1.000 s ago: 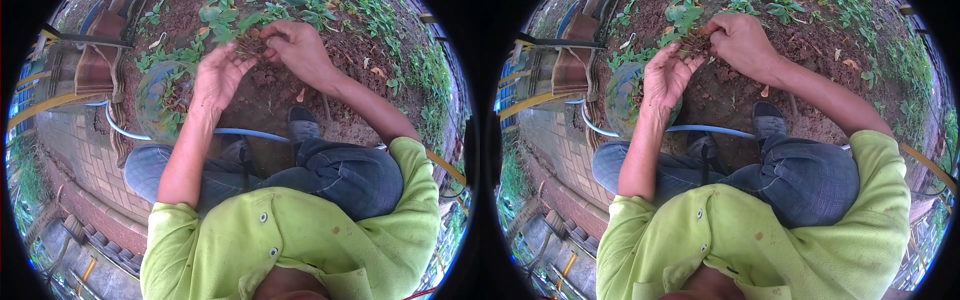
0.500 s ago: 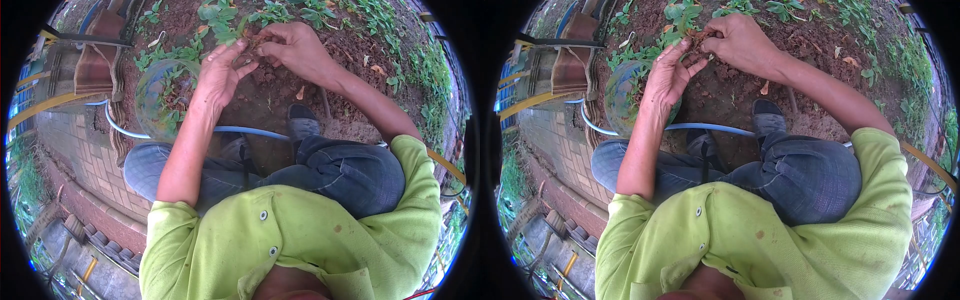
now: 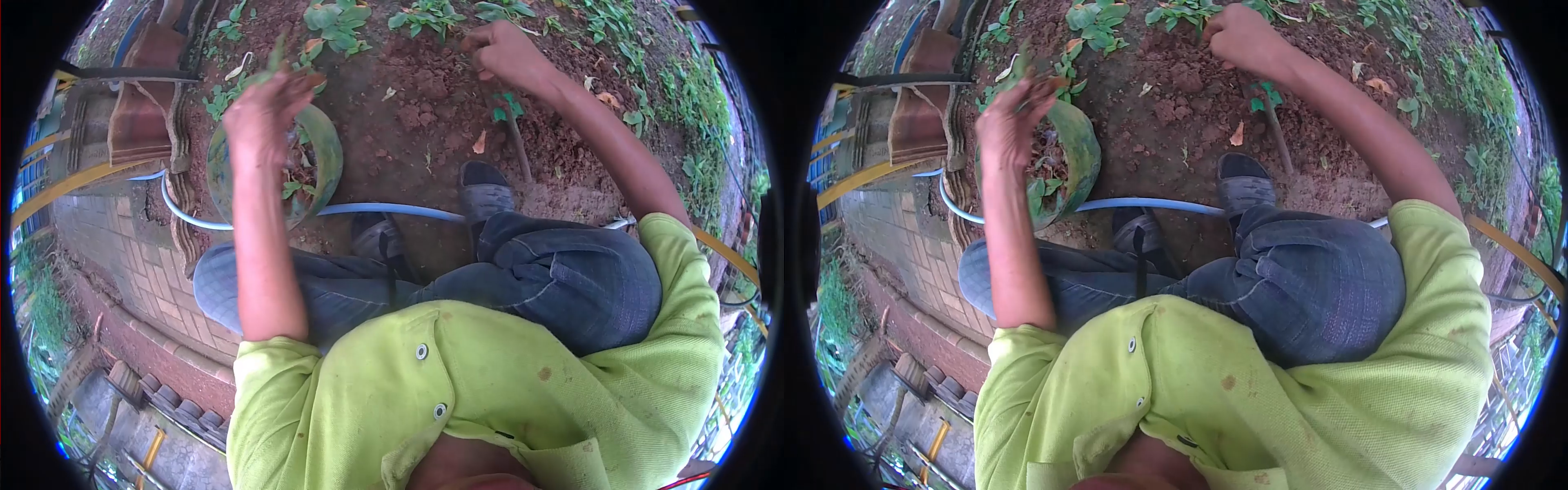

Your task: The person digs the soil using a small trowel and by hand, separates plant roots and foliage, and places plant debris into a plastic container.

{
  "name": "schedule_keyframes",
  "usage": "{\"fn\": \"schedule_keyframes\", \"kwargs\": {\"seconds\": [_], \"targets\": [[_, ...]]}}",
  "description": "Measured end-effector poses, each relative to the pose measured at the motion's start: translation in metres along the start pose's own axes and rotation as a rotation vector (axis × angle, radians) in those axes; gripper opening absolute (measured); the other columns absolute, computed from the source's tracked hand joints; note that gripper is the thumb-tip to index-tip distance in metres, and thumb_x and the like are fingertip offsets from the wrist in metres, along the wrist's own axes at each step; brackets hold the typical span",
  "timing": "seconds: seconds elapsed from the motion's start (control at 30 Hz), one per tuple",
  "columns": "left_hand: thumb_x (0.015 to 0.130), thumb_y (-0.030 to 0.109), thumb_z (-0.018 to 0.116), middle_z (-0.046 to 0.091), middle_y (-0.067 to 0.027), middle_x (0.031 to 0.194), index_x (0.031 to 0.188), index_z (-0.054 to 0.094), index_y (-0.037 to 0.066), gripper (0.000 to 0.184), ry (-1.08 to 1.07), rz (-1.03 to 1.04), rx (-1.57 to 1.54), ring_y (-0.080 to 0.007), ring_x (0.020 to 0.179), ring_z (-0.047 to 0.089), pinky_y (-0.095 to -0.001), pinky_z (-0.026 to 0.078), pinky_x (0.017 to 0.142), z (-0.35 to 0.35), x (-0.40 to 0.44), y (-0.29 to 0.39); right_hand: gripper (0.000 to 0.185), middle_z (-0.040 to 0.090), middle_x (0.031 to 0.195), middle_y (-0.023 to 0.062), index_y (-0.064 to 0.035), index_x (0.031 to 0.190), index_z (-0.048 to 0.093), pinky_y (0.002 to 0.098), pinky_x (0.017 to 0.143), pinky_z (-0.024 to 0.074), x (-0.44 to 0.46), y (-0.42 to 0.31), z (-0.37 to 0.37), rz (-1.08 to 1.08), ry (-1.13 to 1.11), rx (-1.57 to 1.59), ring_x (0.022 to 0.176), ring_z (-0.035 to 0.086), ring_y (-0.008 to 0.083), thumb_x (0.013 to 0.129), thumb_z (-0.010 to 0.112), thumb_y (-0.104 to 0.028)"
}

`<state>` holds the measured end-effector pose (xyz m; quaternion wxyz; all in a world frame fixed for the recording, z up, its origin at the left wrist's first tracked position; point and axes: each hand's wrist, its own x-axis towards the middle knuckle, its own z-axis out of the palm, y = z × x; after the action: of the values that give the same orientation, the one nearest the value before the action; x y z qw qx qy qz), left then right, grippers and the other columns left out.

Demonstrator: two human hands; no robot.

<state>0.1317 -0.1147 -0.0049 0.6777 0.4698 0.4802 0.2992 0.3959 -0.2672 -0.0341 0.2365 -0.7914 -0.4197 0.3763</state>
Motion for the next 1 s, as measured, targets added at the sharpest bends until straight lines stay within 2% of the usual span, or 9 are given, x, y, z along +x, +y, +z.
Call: {"fn": "schedule_keyframes", "kwargs": {"seconds": [0.07, 0.13, 0.17, 0.43, 0.6, 0.7, 0.77, 0.87, 1.0], "targets": [[0.089, -0.001, 0.055, 0.063, -0.0276, 0.102, 0.103, 0.055, -0.013, 0.018, -0.006, -0.067, -0.123, -0.0319, 0.090, 0.068, -0.0364, 0.062, 0.074, -0.031, 0.014, -0.009, 0.043, 0.066, 0.098, 0.0218, 0.0083, 0.121, 0.057, 0.0297, 0.069, 0.0567, 0.001, 0.012, -0.004, 0.093, -0.053, 0.166, 0.082, 0.070, 0.0245, 0.080, 0.050, -0.005], [0.091, 0.000, 0.053, 0.064, -0.0258, 0.102, 0.105, 0.054, -0.013, 0.020, -0.073, -0.136, -0.220, -0.0315, 0.090, 0.068, -0.0390, 0.062, 0.077, -0.054, 0.019, -0.018, 0.031, 0.064, 0.100, 0.0264, 0.0114, 0.115, 0.058, 0.0352, 0.077, 0.0586, -0.010, 0.009, -0.008, 0.046, -0.240, 0.695, 0.087, 0.069, 0.0258, 0.089, 0.043, 0.001], [0.091, 0.001, 0.052, 0.064, -0.0250, 0.102, 0.106, 0.054, -0.012, 0.021, -0.072, -0.180, -0.276, -0.0313, 0.091, 0.068, -0.0396, 0.062, 0.077, -0.062, 0.022, -0.024, 0.037, 0.061, 0.111, 0.0257, 0.0113, 0.126, 0.049, 0.0332, 0.079, 0.0586, -0.012, 0.007, -0.012, 0.020, -0.322, 0.776, 0.089, 0.069, 0.0275, 0.092, 0.045, -0.001], [0.089, 0.001, 0.055, 0.065, -0.0196, 0.095, 0.101, 0.058, -0.010, 0.016, 0.086, -0.141, -0.125, -0.0277, 0.083, 0.067, -0.0400, 0.062, 0.072, -0.062, 0.017, -0.013, 0.028, 0.065, 0.096, 0.0166, 0.0073, 0.112, 0.057, 0.0318, 0.070, 0.0599, -0.015, -0.019, -0.009, -0.155, -0.489, 0.830, 0.079, 0.068, 0.0193, 0.090, 0.052, -0.008], [0.088, -0.001, 0.054, 0.064, -0.0235, 0.100, 0.103, 0.056, -0.012, 0.018, 0.182, -0.136, 0.001, -0.0309, 0.086, 0.067, -0.0390, 0.062, 0.073, -0.084, 0.017, -0.009, 0.029, 0.066, 0.083, 0.0156, 0.0105, 0.101, 0.062, 0.0320, 0.059, 0.0610, -0.016, -0.008, -0.010, -0.121, -0.252, 0.652, 0.066, 0.066, 0.0169, 0.085, 0.060, -0.013], [0.089, 0.002, 0.054, 0.059, -0.0301, 0.112, 0.113, 0.050, -0.013, 0.029, -0.123, -0.337, -0.456, -0.0366, 0.102, 0.063, -0.0410, 0.060, 0.083, -0.109, 0.023, -0.008, 0.026, 0.066, 0.080, 0.0142, 0.0093, 0.096, 0.064, 0.0303, 0.057, 0.0608, -0.025, -0.009, -0.019, -0.045, -0.188, 0.621, 0.063, 0.065, 0.0150, 0.083, 0.061, -0.013], [0.088, 0.004, 0.058, 0.060, -0.0257, 0.116, 0.117, 0.051, -0.010, 0.033, -0.202, -0.329, -0.516, -0.0334, 0.103, 0.063, -0.0435, 0.055, 0.093, -0.075, 0.000, -0.002, 0.027, 0.066, 0.079, 0.0139, 0.0095, 0.097, 0.064, 0.0302, 0.057, 0.0605, -0.021, -0.006, -0.014, -0.078, -0.179, 0.653, 0.062, 0.065, 0.0151, 0.082, 0.061, -0.013], [0.086, 0.010, 0.062, 0.064, -0.0202, 0.109, 0.111, 0.056, -0.007, 0.030, -0.340, -0.364, -0.410, -0.0248, 0.093, 0.066, -0.0367, 0.057, 0.081, -0.018, -0.025, -0.006, 0.026, 0.067, 0.079, 0.0145, 0.0103, 0.097, 0.064, 0.0306, 0.056, 0.0603, -0.033, -0.025, -0.015, -0.072, -0.127, 0.684, 0.061, 0.066, 0.0172, 0.083, 0.061, -0.011], [0.090, 0.009, 0.055, 0.065, -0.0226, 0.109, 0.109, 0.058, -0.006, 0.025, -0.539, -0.449, -0.408, -0.0284, 0.091, 0.068, -0.0389, 0.059, 0.078, 0.023, -0.043, -0.006, 0.022, 0.068, 0.086, 0.0168, 0.0104, 0.101, 0.064, 0.0316, 0.056, 0.0595, -0.056, -0.071, -0.016, -0.126, -0.335, 0.752, 0.064, 0.067, 0.0184, 0.087, 0.055, -0.004]]}}
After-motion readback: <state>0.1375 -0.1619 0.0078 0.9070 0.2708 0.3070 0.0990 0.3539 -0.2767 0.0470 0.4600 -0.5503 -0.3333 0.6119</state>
